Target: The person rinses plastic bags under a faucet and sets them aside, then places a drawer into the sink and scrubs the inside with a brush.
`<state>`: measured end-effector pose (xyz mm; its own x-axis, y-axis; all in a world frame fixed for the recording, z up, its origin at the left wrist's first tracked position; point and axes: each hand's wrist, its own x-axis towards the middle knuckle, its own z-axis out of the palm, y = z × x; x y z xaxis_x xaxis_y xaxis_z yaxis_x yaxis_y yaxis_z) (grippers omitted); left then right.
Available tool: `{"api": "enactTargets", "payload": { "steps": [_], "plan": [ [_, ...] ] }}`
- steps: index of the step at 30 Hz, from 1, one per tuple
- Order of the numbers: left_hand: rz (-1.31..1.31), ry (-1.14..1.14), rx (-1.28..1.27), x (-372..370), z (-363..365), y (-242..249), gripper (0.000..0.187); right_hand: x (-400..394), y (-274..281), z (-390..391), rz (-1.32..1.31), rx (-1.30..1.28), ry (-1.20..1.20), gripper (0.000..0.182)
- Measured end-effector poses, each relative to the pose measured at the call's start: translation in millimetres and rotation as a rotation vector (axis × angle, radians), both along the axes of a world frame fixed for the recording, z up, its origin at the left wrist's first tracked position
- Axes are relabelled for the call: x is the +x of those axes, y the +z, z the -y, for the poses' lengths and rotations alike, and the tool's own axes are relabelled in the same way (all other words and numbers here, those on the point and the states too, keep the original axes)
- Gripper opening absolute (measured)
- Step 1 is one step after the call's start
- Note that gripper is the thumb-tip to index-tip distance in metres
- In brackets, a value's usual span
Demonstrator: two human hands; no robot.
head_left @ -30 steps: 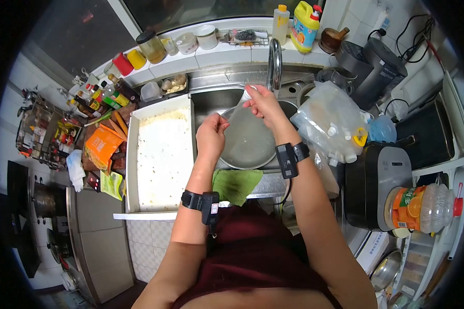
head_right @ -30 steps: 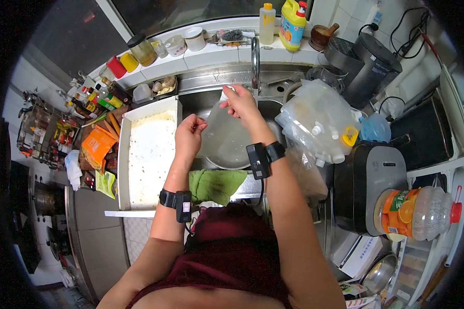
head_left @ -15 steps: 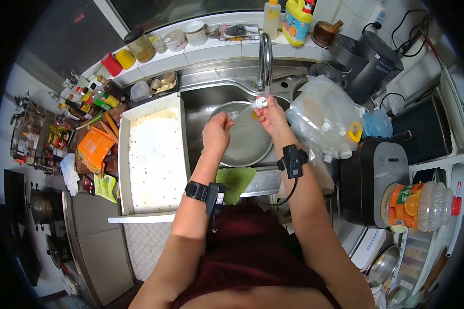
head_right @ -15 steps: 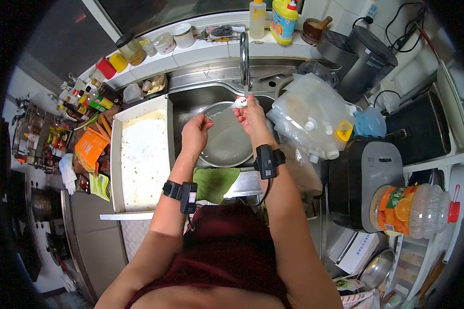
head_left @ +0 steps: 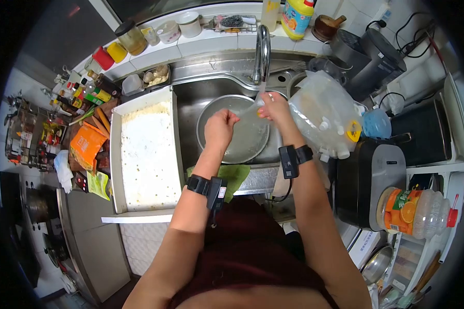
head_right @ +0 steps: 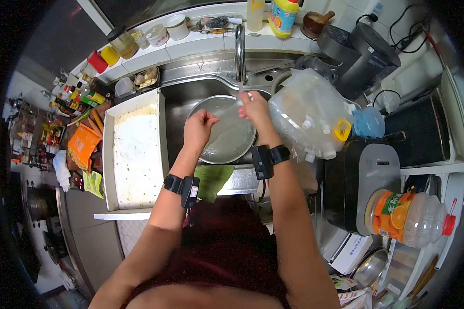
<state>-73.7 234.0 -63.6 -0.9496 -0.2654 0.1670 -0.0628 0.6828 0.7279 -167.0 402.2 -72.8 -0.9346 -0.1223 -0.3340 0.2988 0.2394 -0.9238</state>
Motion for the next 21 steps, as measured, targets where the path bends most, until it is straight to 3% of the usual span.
{"api": "enactTargets", "payload": {
  "steps": [5, 8, 11, 14, 17, 20, 21],
  "plan": [
    [0.063, -0.066, -0.135, -3, 11, 7, 0.017, 5, 23, -2, -0.063, 0.069, -0.007, 0.037],
    [0.233, -0.173, -0.280, 1, 26, -13, 0.020, 16, 40, -3, -0.099, 0.049, 0.011, 0.034],
    [0.365, -0.267, -0.270, 6, 32, -24, 0.026, 27, 39, -4, -0.198, 0.094, 0.048, 0.032],
    [0.511, -0.332, -0.420, 11, 34, -16, 0.033, 44, 39, -10, -0.303, 0.179, 0.065, 0.031],
    [0.799, -0.592, -0.459, 11, 47, 7, 0.056, 66, 53, -10, -0.331, 0.248, 0.071, 0.031],
    [0.797, -0.692, -0.293, 22, 67, 9, 0.082, 81, 64, -6, -0.343, 0.232, 0.099, 0.029],
    [0.776, -0.714, -0.254, 25, 71, 16, 0.080, 87, 74, -3, -0.358, 0.219, 0.095, 0.029]
  ]
}}
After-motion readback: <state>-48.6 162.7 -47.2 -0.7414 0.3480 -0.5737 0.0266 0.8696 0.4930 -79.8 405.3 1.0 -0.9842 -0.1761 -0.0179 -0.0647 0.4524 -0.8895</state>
